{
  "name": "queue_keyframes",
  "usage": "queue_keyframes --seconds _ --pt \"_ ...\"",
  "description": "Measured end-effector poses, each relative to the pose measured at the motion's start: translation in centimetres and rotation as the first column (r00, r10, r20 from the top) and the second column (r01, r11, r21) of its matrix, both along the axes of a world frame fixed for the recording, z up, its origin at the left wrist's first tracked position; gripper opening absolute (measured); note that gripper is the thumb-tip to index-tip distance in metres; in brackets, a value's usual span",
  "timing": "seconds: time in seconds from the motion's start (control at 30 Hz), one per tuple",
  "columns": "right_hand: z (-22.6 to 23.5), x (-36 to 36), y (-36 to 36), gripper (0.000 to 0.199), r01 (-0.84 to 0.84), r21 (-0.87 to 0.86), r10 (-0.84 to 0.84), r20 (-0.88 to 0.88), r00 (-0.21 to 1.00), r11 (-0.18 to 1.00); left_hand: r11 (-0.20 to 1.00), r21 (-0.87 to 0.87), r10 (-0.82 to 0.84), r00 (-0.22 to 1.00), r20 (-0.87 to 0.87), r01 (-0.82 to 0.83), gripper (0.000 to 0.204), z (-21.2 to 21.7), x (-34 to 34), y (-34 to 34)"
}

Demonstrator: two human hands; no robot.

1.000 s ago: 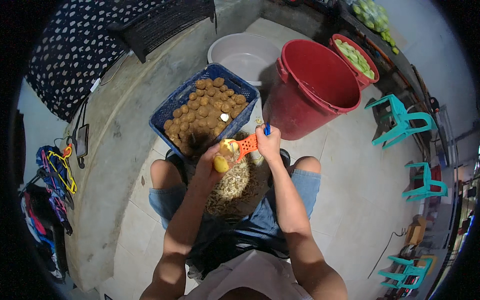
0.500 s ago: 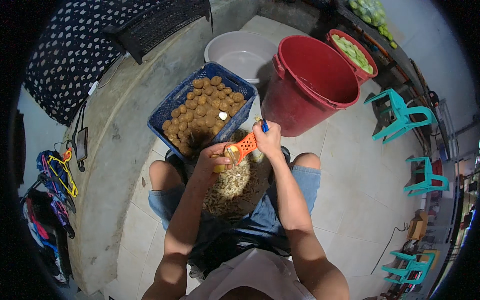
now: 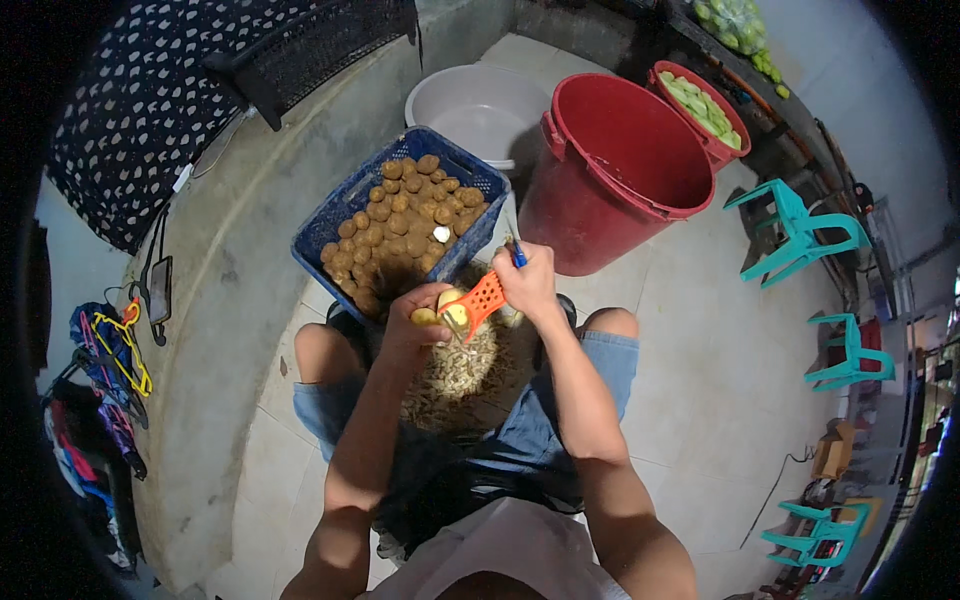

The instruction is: The person uses a peeler to remove the skin from potatoes, placing the peeled potatoes into a red bucket of water while the peels fall onto the floor.

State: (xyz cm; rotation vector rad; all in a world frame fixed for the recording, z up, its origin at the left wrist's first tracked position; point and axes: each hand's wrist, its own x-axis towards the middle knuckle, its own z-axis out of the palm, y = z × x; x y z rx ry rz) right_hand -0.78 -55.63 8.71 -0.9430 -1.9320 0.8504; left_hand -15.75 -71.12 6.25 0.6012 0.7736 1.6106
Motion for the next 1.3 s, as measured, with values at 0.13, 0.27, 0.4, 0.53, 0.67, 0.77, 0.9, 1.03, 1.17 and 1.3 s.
queue_keyframes --seconds 0.13,0.27,0.4,0.53,0.67,0.77,0.9,1.03,1.17,1.3 --pt "-0.9 1.5 2.7 0.030 0.266 -0.104 -0.266 0.012 0.964 0.958 0.990 -0.008 -0.139 0.965 0.223 0.144 0.066 0.5 -0.3 -0.1" --pt "0.4 0.3 0.0 0.030 0.033 -0.010 -0.034 -0.050 0.998 0.999 1.000 0.021 -0.006 1.000 -0.021 0.006 0.067 -0.2 -0.1 0.4" --pt "-0.6 1.1 1.9 0.030 0.152 -0.032 -0.151 0.027 0.988 0.988 0.993 0.013 -0.119 0.990 0.073 0.119 0.069 0.2 0.3 0.3" --pt "-1.9 2.1 3.1 0.031 0.157 -0.129 -0.167 -0.063 0.984 0.979 0.986 0.053 -0.161 0.985 0.063 0.158 0.070 0.2 -0.1 0.6" --pt "1.1 1.1 -0.3 0.032 -0.010 -0.008 0.010 0.047 0.999 1.000 0.996 -0.051 -0.078 0.974 -0.215 0.069 0.067 0.5 -0.3 0.1" --pt "-1.2 2.1 3.0 0.033 0.150 -0.042 -0.147 0.052 0.988 0.988 0.992 0.038 -0.110 0.969 -0.222 0.122 0.067 -0.4 -0.2 0.0" --pt "-1.4 3.2 4.1 0.032 0.134 -0.149 -0.148 -0.088 0.985 0.980 0.993 0.038 -0.116 0.976 0.187 0.111 0.068 0.8 -0.5 0.2" --pt "-0.8 1.9 2.0 0.028 0.028 -0.246 -0.059 -0.118 0.991 0.969 0.998 -0.012 -0.053 0.993 0.105 0.054 0.069 0.1 -0.4 0.5" --pt "2.2 0.8 -0.5 0.026 -0.033 0.009 0.032 0.088 0.996 0.999 0.997 0.059 -0.052 0.998 -0.022 0.054 0.066 0.0 -0.1 0.1" --pt "-1.2 2.3 3.5 0.028 0.192 -0.132 -0.188 0.045 0.981 0.972 0.969 0.086 -0.248 0.910 0.334 0.232 0.066 0.9 -0.3 0.5"
